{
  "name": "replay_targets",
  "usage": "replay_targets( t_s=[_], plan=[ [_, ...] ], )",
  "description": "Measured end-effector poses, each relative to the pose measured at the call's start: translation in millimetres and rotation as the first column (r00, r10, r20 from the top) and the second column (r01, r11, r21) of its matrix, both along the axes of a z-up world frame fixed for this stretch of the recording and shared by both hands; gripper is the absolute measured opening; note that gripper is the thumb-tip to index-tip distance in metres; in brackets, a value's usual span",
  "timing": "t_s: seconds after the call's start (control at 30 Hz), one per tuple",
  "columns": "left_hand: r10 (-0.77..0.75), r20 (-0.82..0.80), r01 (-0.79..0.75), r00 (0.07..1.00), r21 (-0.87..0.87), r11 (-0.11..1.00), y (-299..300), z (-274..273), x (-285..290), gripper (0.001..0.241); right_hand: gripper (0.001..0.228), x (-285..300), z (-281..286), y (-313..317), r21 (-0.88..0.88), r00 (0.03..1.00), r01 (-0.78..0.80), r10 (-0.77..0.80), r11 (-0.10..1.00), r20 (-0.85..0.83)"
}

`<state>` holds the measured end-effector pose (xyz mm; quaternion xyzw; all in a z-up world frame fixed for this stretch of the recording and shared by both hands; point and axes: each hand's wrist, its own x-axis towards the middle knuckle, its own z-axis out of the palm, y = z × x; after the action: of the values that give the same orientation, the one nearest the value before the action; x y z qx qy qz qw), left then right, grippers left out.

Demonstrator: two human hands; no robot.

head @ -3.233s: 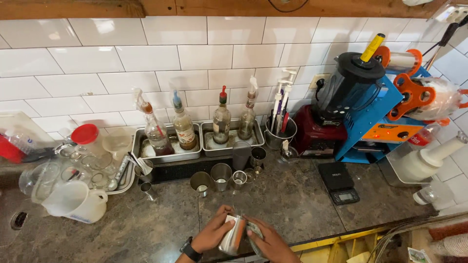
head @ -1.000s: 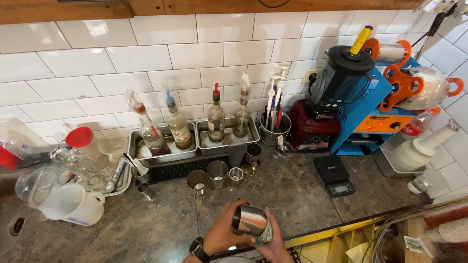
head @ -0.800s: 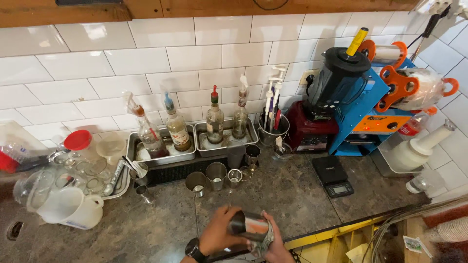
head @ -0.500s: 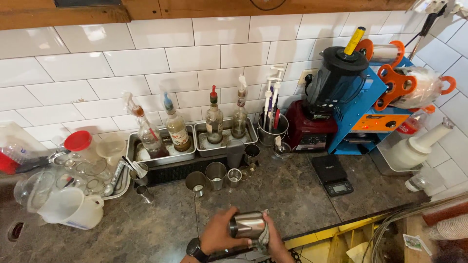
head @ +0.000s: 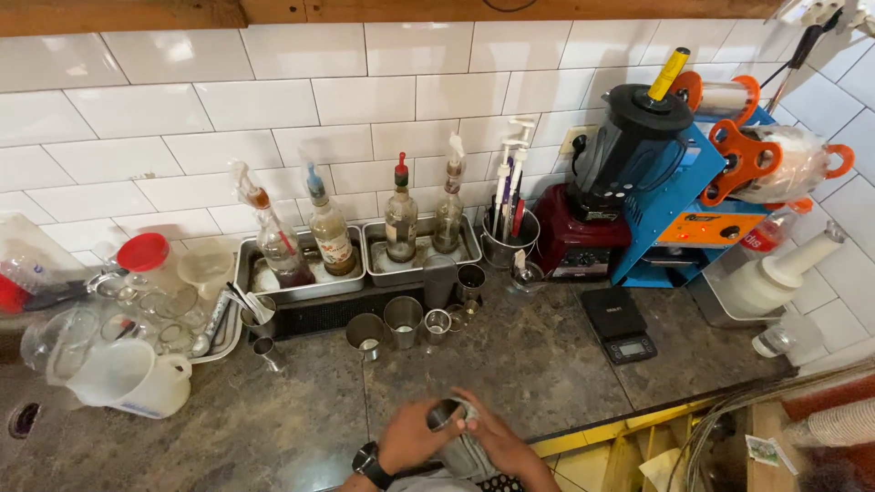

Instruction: Wiping and cleaning stainless steel milk pitchers at a coffee shop counter.

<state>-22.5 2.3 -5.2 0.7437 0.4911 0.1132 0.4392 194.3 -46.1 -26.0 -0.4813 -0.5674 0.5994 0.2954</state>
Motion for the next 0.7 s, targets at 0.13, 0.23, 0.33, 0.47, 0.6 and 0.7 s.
replay_targets(
  t_s=[0.13, 0.23, 0.33, 0.47, 0.6, 0.7],
  plan=[
    [-0.033, 0.03, 0.032, 0.999, 0.051, 0.998, 0, 9, -5, 0.072, 0.065, 2, -30, -1, -0.04, 0.999, 0.043, -0.043, 0.998, 0.007],
    [-0.018, -0.036, 0.019, 0.999, 0.041, 0.999, 4, -2, -9, 0.072, 0.078, 9, -43, -5, -0.176, 0.985, -0.02, 0.05, 0.984, 0.164],
    [0.016, -0.063, -0.017, 0.998, -0.017, 1.0, 8, 3, -10, 0.07, 0.098, 32, -81, -8, -0.448, 0.956, -0.04, 0.165, 0.893, 0.243],
    [-0.056, -0.085, 0.062, 0.995, 0.065, 0.996, 10, -8, -9, 0.074, 0.082, 19, -58, -7, -0.361, 0.975, -0.044, 0.118, 0.931, 0.186],
    [-0.181, -0.067, 0.185, 0.981, 0.054, 0.981, 23, -19, -15, 0.079, 0.084, 3, -40, -2, -0.395, 0.982, 0.046, 0.031, 0.918, 0.187],
    [-0.252, -0.01, 0.251, 0.968, 0.15, 0.956, 33, -39, -23, 0.066, 0.088, 6, -61, -7, -0.289, 0.984, -0.152, 0.172, 0.945, 0.044]
  ],
)
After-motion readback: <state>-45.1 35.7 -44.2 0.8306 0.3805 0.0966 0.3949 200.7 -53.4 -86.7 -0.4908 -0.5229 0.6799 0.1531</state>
